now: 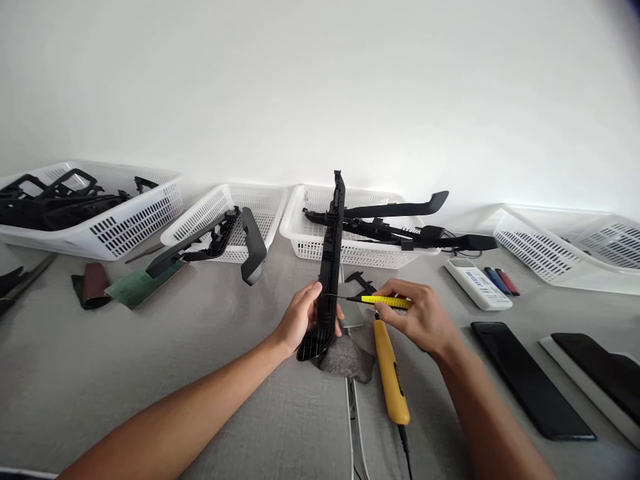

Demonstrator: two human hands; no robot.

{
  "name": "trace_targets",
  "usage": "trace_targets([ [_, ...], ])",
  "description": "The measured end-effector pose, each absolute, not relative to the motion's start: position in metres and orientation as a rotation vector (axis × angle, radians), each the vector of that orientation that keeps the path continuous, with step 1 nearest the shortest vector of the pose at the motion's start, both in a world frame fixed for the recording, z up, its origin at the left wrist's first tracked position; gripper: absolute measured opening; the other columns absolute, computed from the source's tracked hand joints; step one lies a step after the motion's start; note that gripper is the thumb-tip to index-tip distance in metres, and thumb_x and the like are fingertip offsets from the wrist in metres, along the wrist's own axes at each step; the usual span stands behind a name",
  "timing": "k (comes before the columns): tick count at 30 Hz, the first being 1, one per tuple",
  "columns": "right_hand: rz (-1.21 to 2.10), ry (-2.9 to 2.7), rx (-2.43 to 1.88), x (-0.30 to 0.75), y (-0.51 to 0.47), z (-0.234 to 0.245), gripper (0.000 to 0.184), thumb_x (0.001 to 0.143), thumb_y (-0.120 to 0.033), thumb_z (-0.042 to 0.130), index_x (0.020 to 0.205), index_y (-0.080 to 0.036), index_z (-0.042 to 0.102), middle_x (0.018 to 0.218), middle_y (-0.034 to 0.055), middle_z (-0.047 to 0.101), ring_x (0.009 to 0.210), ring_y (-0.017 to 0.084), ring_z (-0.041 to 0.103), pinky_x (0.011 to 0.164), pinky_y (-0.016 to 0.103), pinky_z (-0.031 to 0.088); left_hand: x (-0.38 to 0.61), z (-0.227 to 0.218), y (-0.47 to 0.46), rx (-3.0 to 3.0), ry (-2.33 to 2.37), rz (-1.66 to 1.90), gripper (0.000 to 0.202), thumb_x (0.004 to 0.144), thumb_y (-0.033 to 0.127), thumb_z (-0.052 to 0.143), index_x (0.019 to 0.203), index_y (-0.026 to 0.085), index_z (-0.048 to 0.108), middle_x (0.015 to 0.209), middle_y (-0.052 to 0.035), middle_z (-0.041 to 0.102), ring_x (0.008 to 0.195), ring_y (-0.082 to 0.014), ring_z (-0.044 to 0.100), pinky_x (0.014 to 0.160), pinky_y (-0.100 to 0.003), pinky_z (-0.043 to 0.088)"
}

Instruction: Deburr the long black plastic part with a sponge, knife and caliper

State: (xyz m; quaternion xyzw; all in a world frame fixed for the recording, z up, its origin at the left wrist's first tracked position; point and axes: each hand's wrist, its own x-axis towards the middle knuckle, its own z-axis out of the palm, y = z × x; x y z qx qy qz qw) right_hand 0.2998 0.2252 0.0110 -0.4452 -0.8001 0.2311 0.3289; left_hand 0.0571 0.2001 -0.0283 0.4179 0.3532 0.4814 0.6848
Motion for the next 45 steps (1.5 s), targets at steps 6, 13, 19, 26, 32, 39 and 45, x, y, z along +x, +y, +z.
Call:
trace_targets([
  [6,0.687,-2.200,-1.091,0.299,0.223,0.019,0.019,0.089,-0.038,0.068,0.081,-0.021,0.073,0.076,0.0023,0.074,0.067,0.019,0.063,0.063,0.032,0.044,0.057,-0.029,0.200,0.837,0.838,1.135,0.056,0.091,0.071,0.061,0.106,0.017,0.061,0.077,-0.0046,0.073,0.056,-0.0196,0.070,0.053,-0.028,0.051],
  [13,0.639,-2.044,-1.172,0.303,0.226,0.011,0.020,0.094,-0.039,0.068,0.089,-0.021,0.077,0.082,0.0039,0.076,0.072,0.021,0.066,0.065,0.032,0.049,0.058,-0.033,0.202,0.768,0.837,1.172,0.062,0.084,0.076,0.069,0.100,0.016,0.066,0.077,-0.0021,0.068,0.055,-0.0132,0.059,0.048,-0.025,0.046],
  [19,0.390,-1.954,-1.123,0.299,0.233,-0.001,0.022,0.098,-0.043,0.069,0.102,-0.023,0.076,0.098,0.0075,0.077,0.090,0.025,0.070,0.081,0.038,0.055,0.058,-0.033,0.201,0.792,0.881,1.153,0.071,0.077,0.078,0.076,0.106,0.012,0.074,0.075,-0.0011,0.064,0.060,-0.0118,0.055,0.051,-0.023,0.043],
  [26,0.460,-2.000,-1.080,0.302,0.231,0.001,0.012,0.095,-0.035,0.072,0.099,-0.024,0.075,0.097,0.0063,0.076,0.090,0.025,0.070,0.081,0.037,0.053,0.058,-0.035,0.202,0.766,0.856,1.171,0.066,0.077,0.075,0.077,0.103,0.014,0.073,0.075,-0.0006,0.063,0.059,-0.0120,0.054,0.050,-0.023,0.043],
  [32,0.531,-2.045,-1.091,0.303,0.230,0.004,0.012,0.095,-0.034,0.071,0.096,-0.023,0.075,0.094,0.0051,0.077,0.086,0.024,0.070,0.078,0.035,0.051,0.058,-0.035,0.202,0.792,0.849,1.191,0.056,0.080,0.071,0.076,0.088,0.016,0.067,0.068,0.0017,0.058,0.056,-0.0120,0.053,0.049,-0.024,0.041],
  [39,0.650,-2.086,-1.106,0.302,0.228,0.008,0.017,0.096,-0.037,0.070,0.093,-0.022,0.076,0.091,0.0050,0.077,0.083,0.023,0.070,0.074,0.035,0.050,0.057,-0.043,0.205,0.820,0.812,1.185,0.050,0.086,0.067,0.072,0.082,0.018,0.062,0.069,0.0014,0.058,0.055,-0.0109,0.050,0.048,-0.023,0.039],
  [45,0.531,-1.960,-1.102,0.299,0.231,0.001,0.018,0.098,-0.040,0.070,0.100,-0.023,0.076,0.096,0.0052,0.077,0.087,0.023,0.069,0.078,0.036,0.052,0.059,-0.040,0.203,0.789,0.811,1.189,0.055,0.086,0.071,0.070,0.102,0.018,0.065,0.069,0.0040,0.056,0.050,-0.0100,0.047,0.046,-0.023,0.039],
])
